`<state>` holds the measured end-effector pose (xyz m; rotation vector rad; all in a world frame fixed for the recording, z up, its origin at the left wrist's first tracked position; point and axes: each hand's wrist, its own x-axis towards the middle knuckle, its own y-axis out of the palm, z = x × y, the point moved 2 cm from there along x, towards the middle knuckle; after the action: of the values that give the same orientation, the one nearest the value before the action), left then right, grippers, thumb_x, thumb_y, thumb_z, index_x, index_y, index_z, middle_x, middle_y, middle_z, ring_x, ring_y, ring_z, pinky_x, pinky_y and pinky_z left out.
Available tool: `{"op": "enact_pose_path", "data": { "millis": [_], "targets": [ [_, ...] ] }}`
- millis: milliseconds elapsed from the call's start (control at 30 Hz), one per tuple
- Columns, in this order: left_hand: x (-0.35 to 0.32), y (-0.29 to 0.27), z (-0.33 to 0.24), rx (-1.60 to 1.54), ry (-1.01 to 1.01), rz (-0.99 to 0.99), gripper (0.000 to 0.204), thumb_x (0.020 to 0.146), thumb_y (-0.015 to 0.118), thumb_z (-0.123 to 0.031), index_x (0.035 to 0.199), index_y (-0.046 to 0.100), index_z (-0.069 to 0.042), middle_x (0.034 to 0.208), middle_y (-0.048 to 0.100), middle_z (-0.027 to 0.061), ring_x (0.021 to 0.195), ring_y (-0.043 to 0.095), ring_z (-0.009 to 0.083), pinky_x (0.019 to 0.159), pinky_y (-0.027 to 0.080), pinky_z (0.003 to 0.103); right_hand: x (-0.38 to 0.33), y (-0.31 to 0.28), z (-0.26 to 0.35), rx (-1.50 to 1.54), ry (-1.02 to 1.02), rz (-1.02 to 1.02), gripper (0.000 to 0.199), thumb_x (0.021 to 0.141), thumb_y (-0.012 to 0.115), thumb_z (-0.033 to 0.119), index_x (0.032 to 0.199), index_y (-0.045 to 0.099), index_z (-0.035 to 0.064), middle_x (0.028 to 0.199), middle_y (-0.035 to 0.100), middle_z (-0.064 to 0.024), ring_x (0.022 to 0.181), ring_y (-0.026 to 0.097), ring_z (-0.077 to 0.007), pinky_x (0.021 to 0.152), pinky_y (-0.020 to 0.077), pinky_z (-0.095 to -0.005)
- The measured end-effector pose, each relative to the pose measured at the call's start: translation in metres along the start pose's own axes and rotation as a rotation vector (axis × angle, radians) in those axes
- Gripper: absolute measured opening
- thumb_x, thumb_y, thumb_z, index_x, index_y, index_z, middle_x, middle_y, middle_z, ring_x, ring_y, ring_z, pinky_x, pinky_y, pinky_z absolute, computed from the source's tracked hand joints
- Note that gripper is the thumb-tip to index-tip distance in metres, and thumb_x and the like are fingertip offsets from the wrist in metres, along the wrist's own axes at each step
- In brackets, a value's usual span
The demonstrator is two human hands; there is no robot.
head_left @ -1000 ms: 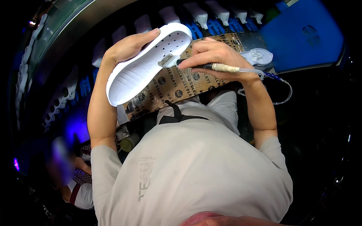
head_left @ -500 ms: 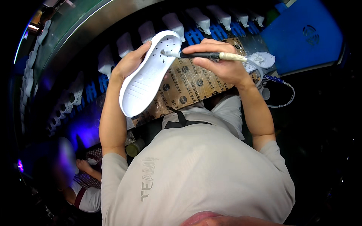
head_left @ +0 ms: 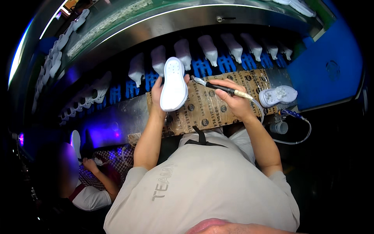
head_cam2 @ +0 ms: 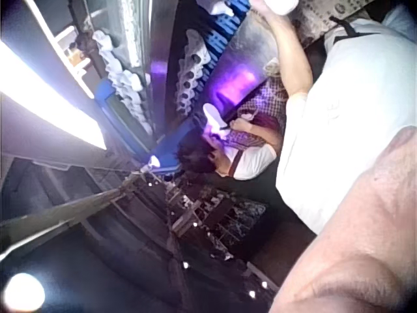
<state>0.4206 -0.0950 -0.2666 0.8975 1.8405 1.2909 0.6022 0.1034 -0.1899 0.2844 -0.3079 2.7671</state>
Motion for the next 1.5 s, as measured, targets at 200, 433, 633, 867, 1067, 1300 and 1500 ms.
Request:
{"op": "enact_pose_path", "data": {
  "millis": [200, 433, 633, 867, 1067, 1300, 1500],
  "targets": [
    [-0.057, -0.088, 0.035, -0.251, 0.06, -0.075, 0.072, 0.101, 0.039, -0.051, 0.159, 0.035, -0.008, 0.15, 0.046, 0.0314, 0.131, 0.055, 0.0484, 0.083, 0.06, 0.059, -0.019, -0.008, -0.109, -0.088, 0.068, -0.167, 0.031, 0.098, 0.07, 0.017, 0.125, 0.073, 0.0027, 0.104, 0.073, -0.0064, 0.087, 0.062, -0.0117, 0.077, 0.0486, -0.0276],
    [-0.071, 0.034, -0.002, -0.059, -0.3, 0.385, 0.081, 0.098, 0.052, -0.046, 0.163, 0.023, -0.009, 0.138, 0.043, 0.0457, 0.114, 0.063, 0.0545, 0.068, 0.067, 0.055, -0.052, -0.024, -0.182, -0.056, 0.214, -0.313, 0.031, 0.098, 0.069, 0.015, 0.125, 0.071, 0.0007, 0.117, 0.072, -0.0123, 0.105, 0.065, -0.0208, 0.094, 0.0489, -0.0332],
    [0.032, 0.204, -0.156, 0.299, 0.4, 0.628, 0.078, 0.109, 0.029, -0.053, 0.161, 0.016, 0.004, 0.146, 0.032, 0.0473, 0.123, 0.057, 0.0566, 0.1, 0.058, 0.055, -0.052, -0.019, -0.177, -0.123, 0.156, -0.242, 0.031, 0.097, 0.066, 0.01, 0.126, 0.07, -0.0011, 0.124, 0.07, -0.0163, 0.112, 0.065, -0.026, 0.098, 0.0497, -0.0348],
    [0.058, 0.194, -0.243, 0.968, 0.901, -0.14, 0.068, 0.106, 0.055, -0.031, 0.152, 0.03, 0.013, 0.143, 0.054, 0.0335, 0.132, 0.057, 0.0441, 0.109, 0.051, 0.054, -0.054, -0.02, -0.178, -0.149, 0.15, -0.238, 0.03, 0.096, 0.067, 0.007, 0.124, 0.07, -0.0023, 0.12, 0.071, -0.0161, 0.111, 0.066, -0.026, 0.099, 0.0486, -0.0336],
    [-0.022, 0.148, -0.404, 2.301, 1.207, -1.499, 0.085, 0.089, 0.072, -0.049, 0.154, 0.044, -0.002, 0.132, 0.065, 0.03, 0.135, 0.055, 0.042, 0.109, 0.045, 0.055, -0.055, -0.024, -0.181, -0.154, 0.123, -0.245, 0.028, 0.097, 0.069, 0.011, 0.121, 0.07, -0.0025, 0.113, 0.07, -0.0113, 0.1, 0.064, -0.0207, 0.09, 0.0501, -0.0319],
    [-0.149, 0.038, -0.596, 2.319, 0.683, -1.823, 0.092, 0.082, 0.074, -0.059, 0.144, 0.05, 0.004, 0.141, 0.058, 0.033, 0.133, 0.054, 0.0484, 0.11, 0.043, 0.058, -0.053, -0.021, -0.181, -0.139, 0.138, -0.227, 0.029, 0.094, 0.068, 0.006, 0.121, 0.072, 0.0009, 0.111, 0.072, -0.0149, 0.1, 0.066, -0.0276, 0.091, 0.0505, -0.0342],
    [-0.15, 0.081, -0.473, 2.263, 1.034, -1.548, 0.082, 0.078, 0.08, -0.06, 0.118, 0.065, 0.01, 0.123, 0.068, 0.0324, 0.119, 0.066, 0.042, 0.101, 0.051, 0.046, -0.054, -0.022, -0.164, -0.16, 0.134, -0.248, 0.03, 0.095, 0.068, 0.009, 0.123, 0.071, 0.0013, 0.112, 0.071, -0.0145, 0.104, 0.066, -0.0271, 0.093, 0.0497, -0.0338]
  ]
}}
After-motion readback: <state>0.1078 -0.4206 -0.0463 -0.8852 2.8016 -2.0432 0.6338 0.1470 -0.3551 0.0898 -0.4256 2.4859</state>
